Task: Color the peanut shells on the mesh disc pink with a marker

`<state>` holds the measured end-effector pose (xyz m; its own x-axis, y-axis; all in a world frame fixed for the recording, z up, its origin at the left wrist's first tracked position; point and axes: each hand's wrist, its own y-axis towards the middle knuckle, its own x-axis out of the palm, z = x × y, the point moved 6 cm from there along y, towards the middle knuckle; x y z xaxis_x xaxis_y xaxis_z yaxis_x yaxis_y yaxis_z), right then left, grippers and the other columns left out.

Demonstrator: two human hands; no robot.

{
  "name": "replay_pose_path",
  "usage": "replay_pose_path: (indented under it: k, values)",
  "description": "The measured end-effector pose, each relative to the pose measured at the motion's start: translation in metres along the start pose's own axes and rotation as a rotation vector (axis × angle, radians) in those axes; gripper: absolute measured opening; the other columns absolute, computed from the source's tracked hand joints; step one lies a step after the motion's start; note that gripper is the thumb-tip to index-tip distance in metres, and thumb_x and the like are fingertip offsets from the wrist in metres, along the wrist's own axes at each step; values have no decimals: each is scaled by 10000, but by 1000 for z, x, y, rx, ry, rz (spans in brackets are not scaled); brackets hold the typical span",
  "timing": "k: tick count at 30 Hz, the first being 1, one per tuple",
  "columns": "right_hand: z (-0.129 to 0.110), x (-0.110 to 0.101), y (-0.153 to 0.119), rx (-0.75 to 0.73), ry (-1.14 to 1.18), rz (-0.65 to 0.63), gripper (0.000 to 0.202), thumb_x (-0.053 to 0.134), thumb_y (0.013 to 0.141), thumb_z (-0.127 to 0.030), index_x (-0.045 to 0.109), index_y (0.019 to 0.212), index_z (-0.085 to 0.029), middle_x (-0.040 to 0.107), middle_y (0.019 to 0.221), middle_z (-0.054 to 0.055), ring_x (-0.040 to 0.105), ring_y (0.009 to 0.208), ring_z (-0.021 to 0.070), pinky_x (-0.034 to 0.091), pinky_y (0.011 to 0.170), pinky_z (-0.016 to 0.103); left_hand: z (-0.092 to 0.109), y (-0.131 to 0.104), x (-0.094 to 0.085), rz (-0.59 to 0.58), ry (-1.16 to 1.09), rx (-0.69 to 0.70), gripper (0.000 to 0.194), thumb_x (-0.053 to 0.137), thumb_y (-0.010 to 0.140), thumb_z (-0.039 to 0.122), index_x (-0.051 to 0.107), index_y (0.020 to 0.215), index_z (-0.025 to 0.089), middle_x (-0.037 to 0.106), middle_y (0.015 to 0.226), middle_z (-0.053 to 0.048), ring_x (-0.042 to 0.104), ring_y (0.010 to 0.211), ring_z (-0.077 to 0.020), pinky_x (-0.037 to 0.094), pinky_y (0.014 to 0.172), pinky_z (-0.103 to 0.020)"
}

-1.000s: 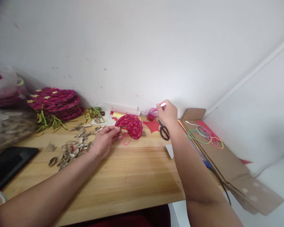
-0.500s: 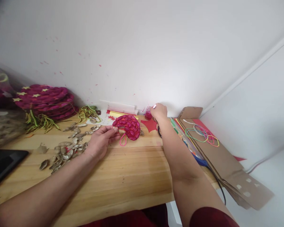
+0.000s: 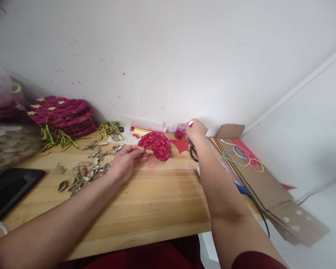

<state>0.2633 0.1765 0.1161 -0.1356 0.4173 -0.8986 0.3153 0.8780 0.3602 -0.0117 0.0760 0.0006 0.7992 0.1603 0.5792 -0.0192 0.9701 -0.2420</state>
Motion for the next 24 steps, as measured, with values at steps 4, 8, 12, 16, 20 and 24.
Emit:
replay_pose_path:
  k: [4,8,12,16,20,24]
  values:
    - [3,-22,-31,-24,183,190,210,610,962,-402,682,953,-205,767,913,88,687,903,276,452,833,380,1,-1,1,12,-21,-7,189,861,670,136,682,724,113,705,670,-19,688,608,-118,605,628,-223]
    - [-15,-35,-94,-187,570,256,275,619,966,-489,657,967,-217,727,792,16,639,696,194,456,682,310,0,-2,2,9,-21,-17,147,828,735,104,683,763,102,715,688,-28,698,626,-116,613,648,-222]
    - [-50,-35,-149,-394,704,188,212,644,980,-432,670,970,-223,740,854,19,657,729,178,491,705,318,-2,-3,2,-2,-6,-30,130,806,782,92,676,781,105,733,693,-44,708,624,-122,621,668,-233]
    - [-68,-32,-172,-525,704,240,114,656,991,-339,668,981,-227,762,924,37,700,841,203,518,791,361,-1,-4,3,-27,0,-45,116,803,801,97,690,828,99,755,730,-62,721,635,-128,627,686,-239]
    - [-70,-26,-175,-600,674,267,87,668,992,-317,669,974,-231,762,914,39,695,856,212,518,802,380,0,-5,4,-38,2,-45,82,775,834,92,693,834,94,760,748,-71,727,635,-135,631,684,-247]
    - [-69,-22,-176,-630,650,265,82,655,998,-314,672,988,-235,754,914,43,685,856,217,521,793,390,0,-7,5,-14,-3,-58,78,744,851,69,690,805,101,745,726,-55,725,620,-138,630,665,-252]
